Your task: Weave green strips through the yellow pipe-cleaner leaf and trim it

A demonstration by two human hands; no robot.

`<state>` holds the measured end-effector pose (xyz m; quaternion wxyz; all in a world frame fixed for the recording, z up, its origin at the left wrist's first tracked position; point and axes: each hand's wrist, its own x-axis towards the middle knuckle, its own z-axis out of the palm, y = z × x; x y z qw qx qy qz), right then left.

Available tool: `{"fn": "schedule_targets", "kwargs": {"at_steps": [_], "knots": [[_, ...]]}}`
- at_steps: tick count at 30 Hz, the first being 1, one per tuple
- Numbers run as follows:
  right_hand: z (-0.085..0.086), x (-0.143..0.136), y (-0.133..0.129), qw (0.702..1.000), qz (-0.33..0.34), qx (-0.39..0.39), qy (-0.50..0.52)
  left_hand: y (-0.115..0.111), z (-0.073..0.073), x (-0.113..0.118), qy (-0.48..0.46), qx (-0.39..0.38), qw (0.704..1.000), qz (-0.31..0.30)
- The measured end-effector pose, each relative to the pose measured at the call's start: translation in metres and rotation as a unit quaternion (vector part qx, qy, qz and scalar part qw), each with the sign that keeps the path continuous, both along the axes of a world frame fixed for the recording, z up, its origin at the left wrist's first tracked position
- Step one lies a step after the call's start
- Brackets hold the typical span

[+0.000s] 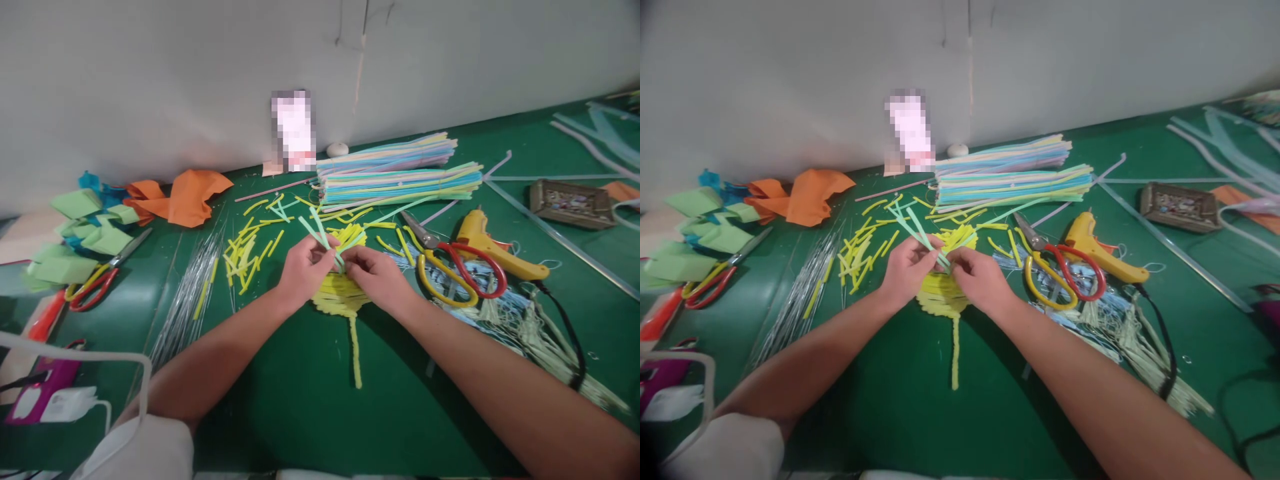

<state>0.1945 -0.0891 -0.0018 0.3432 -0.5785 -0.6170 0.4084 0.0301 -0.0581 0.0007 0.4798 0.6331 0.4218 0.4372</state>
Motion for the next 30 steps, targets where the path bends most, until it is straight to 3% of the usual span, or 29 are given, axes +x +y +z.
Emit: {"fn": "schedule_targets", "kwargs": {"at_steps": [6,12,19,26,30], "knots": [[-0.005,-0.001,0.001,0.997,-0.023,-0.021,0.077,-0.001,0.004,0.001,0.017,0.022,0.999,-0.02],[-0.002,-0.001,0.0,0.995,-0.027,-0.023,0.096,0.004,-0.002,0.0,0.029,-0.036,0.999,-0.006],[-0.006,0.0,-0.001,0.99,-0.049,-0.007,0.13,0.005,0.001,-0.001,0.034,-0.02,0.997,-0.062],[-0.004,-0.002,-0.001,0.984,-0.117,-0.01,0.132,0.006,0.009,0.001,0.142,0.023,0.983,-0.116],[-0.003,-0.001,-0.001,0.991,-0.08,0.005,0.108,0.008,0.007,-0.003,0.155,0.024,0.982,-0.104]]}}
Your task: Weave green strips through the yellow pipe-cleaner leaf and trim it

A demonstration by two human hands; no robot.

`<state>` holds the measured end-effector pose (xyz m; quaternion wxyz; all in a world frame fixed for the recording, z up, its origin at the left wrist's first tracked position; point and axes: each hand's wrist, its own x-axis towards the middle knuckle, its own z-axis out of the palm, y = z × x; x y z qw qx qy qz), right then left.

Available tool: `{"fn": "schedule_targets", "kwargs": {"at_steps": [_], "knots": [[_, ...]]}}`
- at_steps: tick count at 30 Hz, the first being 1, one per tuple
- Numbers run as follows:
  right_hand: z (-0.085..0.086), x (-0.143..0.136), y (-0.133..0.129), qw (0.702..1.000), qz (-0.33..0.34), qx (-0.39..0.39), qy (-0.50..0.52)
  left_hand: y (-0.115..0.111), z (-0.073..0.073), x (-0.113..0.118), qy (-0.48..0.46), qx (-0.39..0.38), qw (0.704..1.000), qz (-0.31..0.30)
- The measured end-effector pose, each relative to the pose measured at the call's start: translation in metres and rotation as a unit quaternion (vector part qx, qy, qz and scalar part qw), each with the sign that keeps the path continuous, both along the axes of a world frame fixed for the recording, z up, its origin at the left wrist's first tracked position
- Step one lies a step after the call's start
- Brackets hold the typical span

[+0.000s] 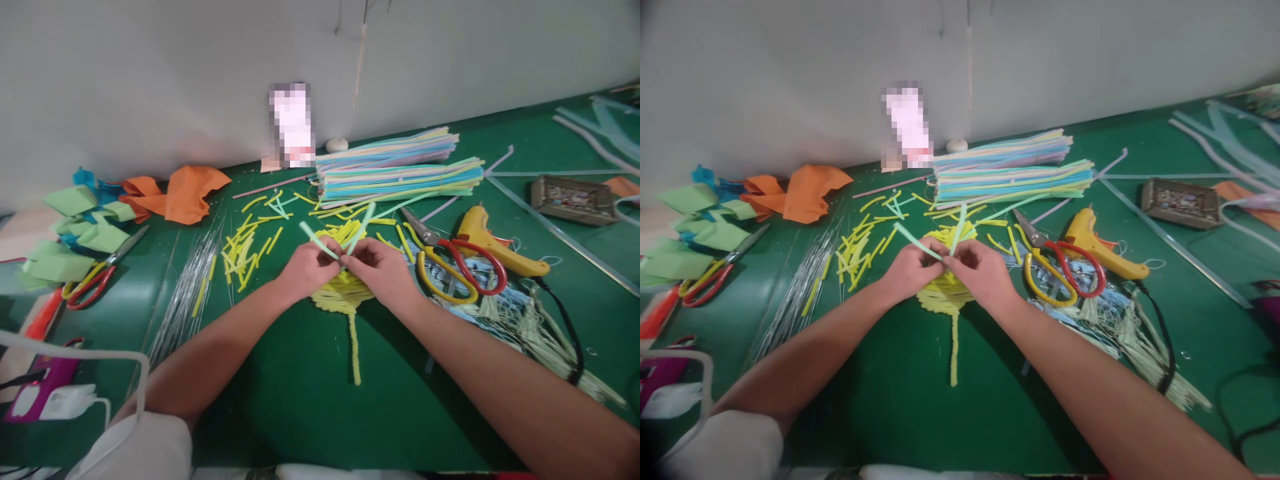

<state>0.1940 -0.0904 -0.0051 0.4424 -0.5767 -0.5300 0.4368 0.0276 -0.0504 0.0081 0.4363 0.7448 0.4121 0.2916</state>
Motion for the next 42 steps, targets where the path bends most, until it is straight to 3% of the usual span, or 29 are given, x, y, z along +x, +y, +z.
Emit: {"fn": "schedule_targets", "kwargs": {"at_steps": [12,16,24,33,37,42], "knots": [[0.004,0.001,0.0,0.996,0.031,0.013,-0.08,0.005,-0.003,-0.003,-0.015,-0.038,0.999,-0.017],[0.004,0.001,-0.001,0.995,0.008,-0.008,-0.098,0.006,-0.003,-0.004,-0.009,-0.033,0.999,-0.028],[-0.002,0.001,-0.002,0.999,-0.044,-0.023,-0.01,0.008,0.003,-0.006,-0.011,-0.042,0.997,-0.067],[-0.005,0.001,-0.001,0.995,-0.074,-0.044,0.044,0.012,-0.003,-0.011,-0.024,-0.025,0.997,-0.076],[-0.004,-0.001,-0.004,0.996,-0.056,0.063,-0.005,0.009,-0.006,-0.009,-0.045,0.043,0.997,-0.035],[0.0,0.002,-0.003,0.962,-0.05,0.25,-0.102,0.003,-0.002,-0.007,-0.009,0.194,0.979,0.055]]}}
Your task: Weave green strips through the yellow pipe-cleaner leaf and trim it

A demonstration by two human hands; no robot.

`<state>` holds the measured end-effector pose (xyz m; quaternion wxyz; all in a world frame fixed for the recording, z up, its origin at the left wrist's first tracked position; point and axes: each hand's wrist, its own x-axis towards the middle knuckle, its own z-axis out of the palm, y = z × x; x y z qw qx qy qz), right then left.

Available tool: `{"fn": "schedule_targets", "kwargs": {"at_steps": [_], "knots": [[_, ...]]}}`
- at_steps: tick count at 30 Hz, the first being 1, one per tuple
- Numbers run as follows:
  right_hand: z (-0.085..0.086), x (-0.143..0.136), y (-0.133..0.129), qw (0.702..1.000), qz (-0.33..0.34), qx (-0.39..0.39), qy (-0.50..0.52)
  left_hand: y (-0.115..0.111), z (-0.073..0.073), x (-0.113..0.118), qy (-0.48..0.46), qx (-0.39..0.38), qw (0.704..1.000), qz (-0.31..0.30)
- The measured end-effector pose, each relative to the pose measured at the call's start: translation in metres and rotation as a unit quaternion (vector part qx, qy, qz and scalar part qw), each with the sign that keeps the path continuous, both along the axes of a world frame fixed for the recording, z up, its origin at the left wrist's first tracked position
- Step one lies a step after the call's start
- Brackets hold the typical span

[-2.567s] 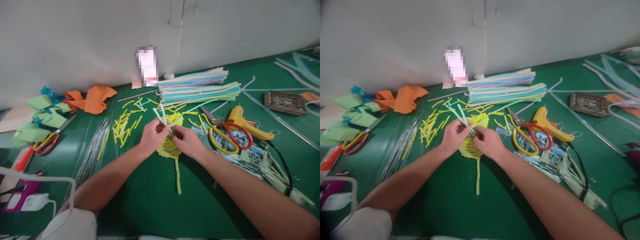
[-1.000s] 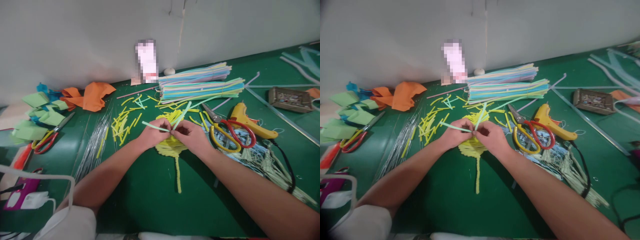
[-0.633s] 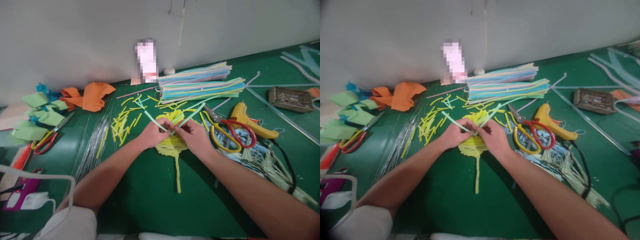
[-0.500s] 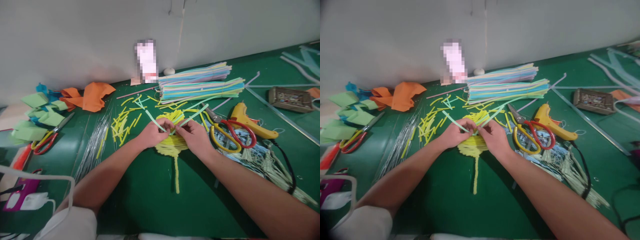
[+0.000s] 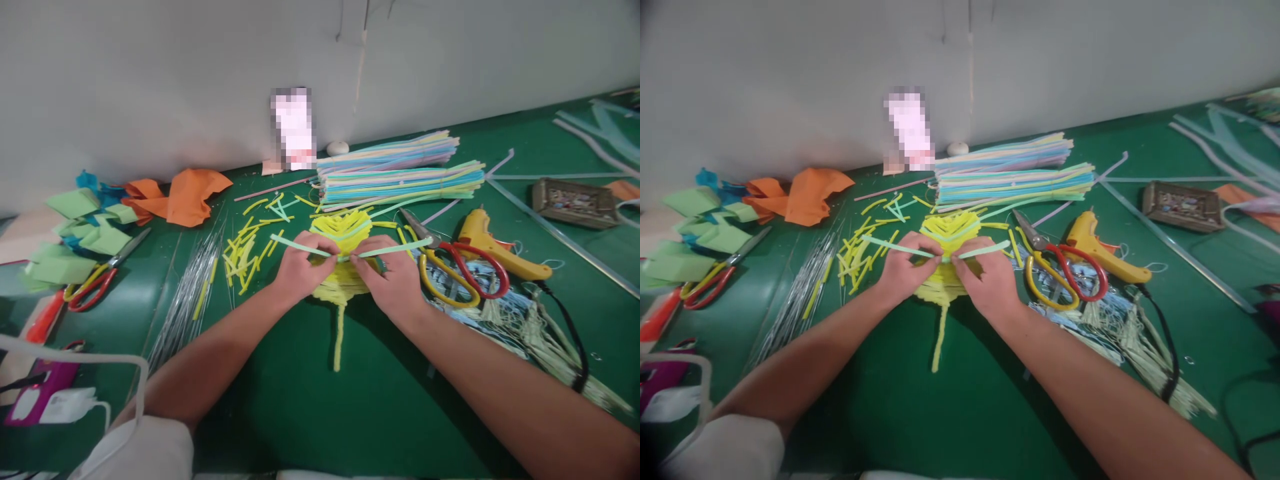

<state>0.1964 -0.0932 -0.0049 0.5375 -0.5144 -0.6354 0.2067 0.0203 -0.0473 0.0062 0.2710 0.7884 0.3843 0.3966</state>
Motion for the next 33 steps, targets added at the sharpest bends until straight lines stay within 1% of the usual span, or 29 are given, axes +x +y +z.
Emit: {"fn": "schedule_targets", "kwargs": {"at_steps": [1,3,5,7,9,11,14,16,17,19,22,25,27,30,31,33], "knots": [[0.0,0.001,0.001,1.0,-0.013,0.012,-0.012,-0.001,0.0,0.0,0.005,0.005,1.0,0.018],[-0.001,0.003,0.003,0.999,-0.042,0.018,-0.02,-0.001,0.0,0.001,-0.007,-0.014,0.999,0.048],[-0.003,0.004,0.004,0.998,-0.062,0.012,-0.012,-0.002,-0.002,0.003,-0.052,-0.072,0.993,0.076],[-0.003,0.003,0.004,0.998,-0.07,0.004,-0.001,-0.003,-0.003,0.007,-0.116,-0.15,0.977,0.101],[-0.002,0.002,0.004,0.997,-0.075,0.002,0.008,-0.004,-0.003,0.011,-0.172,-0.215,0.953,0.126],[0.0,0.001,0.003,0.997,-0.081,0.012,0.015,-0.006,-0.002,0.015,-0.23,-0.26,0.926,0.147],[0.004,0.001,0.001,0.995,-0.089,0.033,0.025,-0.007,0.001,0.019,-0.333,-0.334,0.866,0.166],[0.005,0.002,0.001,0.994,-0.095,0.028,0.041,-0.008,0.003,0.019,-0.374,-0.368,0.831,0.183],[0.005,0.002,0.001,0.994,-0.094,0.02,0.052,-0.008,0.003,0.019,-0.382,-0.369,0.825,0.193],[0.002,0.003,0.001,0.992,-0.094,-0.002,0.088,-0.007,0.002,0.019,-0.384,-0.345,0.832,0.203],[-0.004,0.002,0.004,0.98,-0.085,-0.03,0.177,-0.008,-0.001,0.017,-0.369,-0.284,0.865,0.188],[-0.006,0.0,0.007,0.954,-0.068,-0.072,0.285,-0.009,-0.004,0.014,-0.334,-0.231,0.899,0.163],[-0.005,-0.001,0.008,0.925,-0.052,-0.129,0.352,-0.01,-0.006,0.013,-0.319,-0.206,0.913,0.151],[0.0,-0.001,0.009,0.886,0.002,-0.224,0.406,-0.01,-0.009,0.011,-0.311,-0.197,0.918,0.144],[0.002,0.0,0.01,0.879,0.023,-0.246,0.408,-0.01,-0.01,0.011,-0.313,-0.203,0.917,0.138],[0.004,0.0,0.01,0.873,0.051,-0.268,0.403,-0.01,-0.012,0.011,-0.321,-0.216,0.914,0.123]]}}
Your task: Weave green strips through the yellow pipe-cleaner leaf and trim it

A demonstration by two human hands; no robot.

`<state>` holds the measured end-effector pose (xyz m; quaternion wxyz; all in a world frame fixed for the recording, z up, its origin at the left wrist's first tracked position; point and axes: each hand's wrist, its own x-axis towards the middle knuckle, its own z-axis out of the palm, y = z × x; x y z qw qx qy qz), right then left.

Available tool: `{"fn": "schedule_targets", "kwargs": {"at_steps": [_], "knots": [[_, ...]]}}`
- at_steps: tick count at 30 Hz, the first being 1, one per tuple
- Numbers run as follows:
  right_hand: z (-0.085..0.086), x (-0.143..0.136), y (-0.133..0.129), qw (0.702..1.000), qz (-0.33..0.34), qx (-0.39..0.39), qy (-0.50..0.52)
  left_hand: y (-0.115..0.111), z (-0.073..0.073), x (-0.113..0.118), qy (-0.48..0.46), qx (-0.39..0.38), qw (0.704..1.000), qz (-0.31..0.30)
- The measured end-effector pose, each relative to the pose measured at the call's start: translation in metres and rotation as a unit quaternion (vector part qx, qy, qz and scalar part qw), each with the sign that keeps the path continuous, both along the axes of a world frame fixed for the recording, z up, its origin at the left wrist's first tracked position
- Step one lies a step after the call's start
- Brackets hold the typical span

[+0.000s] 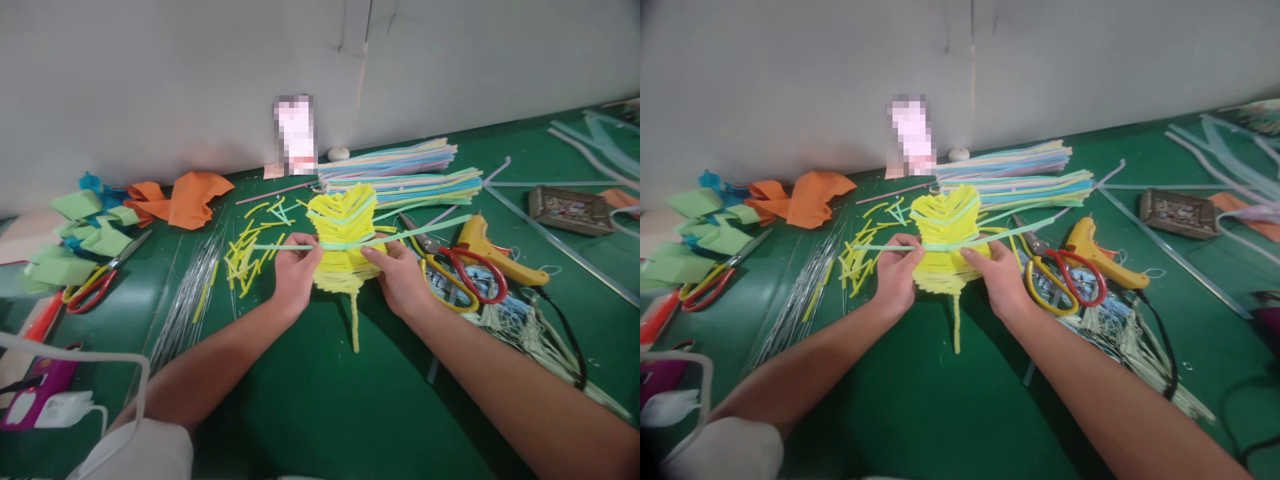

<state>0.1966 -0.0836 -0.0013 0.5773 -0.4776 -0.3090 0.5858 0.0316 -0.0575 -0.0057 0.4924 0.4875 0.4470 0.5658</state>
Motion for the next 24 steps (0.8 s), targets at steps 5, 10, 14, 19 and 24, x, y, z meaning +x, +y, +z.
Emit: {"fn": "schedule_targets", "kwargs": {"at_steps": [5,10,14,19,24], "knots": [[0.0,-0.003,-0.001,0.999,-0.04,0.011,-0.031,-0.003,0.004,0.001,-0.008,0.011,1.0,-0.023],[-0.002,-0.007,-0.003,0.997,-0.049,0.012,-0.061,-0.005,0.009,0.0,-0.009,0.012,1.0,-0.028],[-0.002,-0.004,-0.002,0.999,-0.04,-0.013,-0.016,-0.003,0.007,0.0,0.0,0.016,1.0,-0.026],[-0.005,0.0,-0.001,0.999,-0.038,0.001,-0.038,-0.002,0.007,0.001,0.003,0.016,0.999,-0.031],[-0.004,-0.001,-0.005,0.994,-0.008,0.036,-0.098,-0.001,0.01,0.003,-0.036,-0.049,0.998,-0.018]]}}
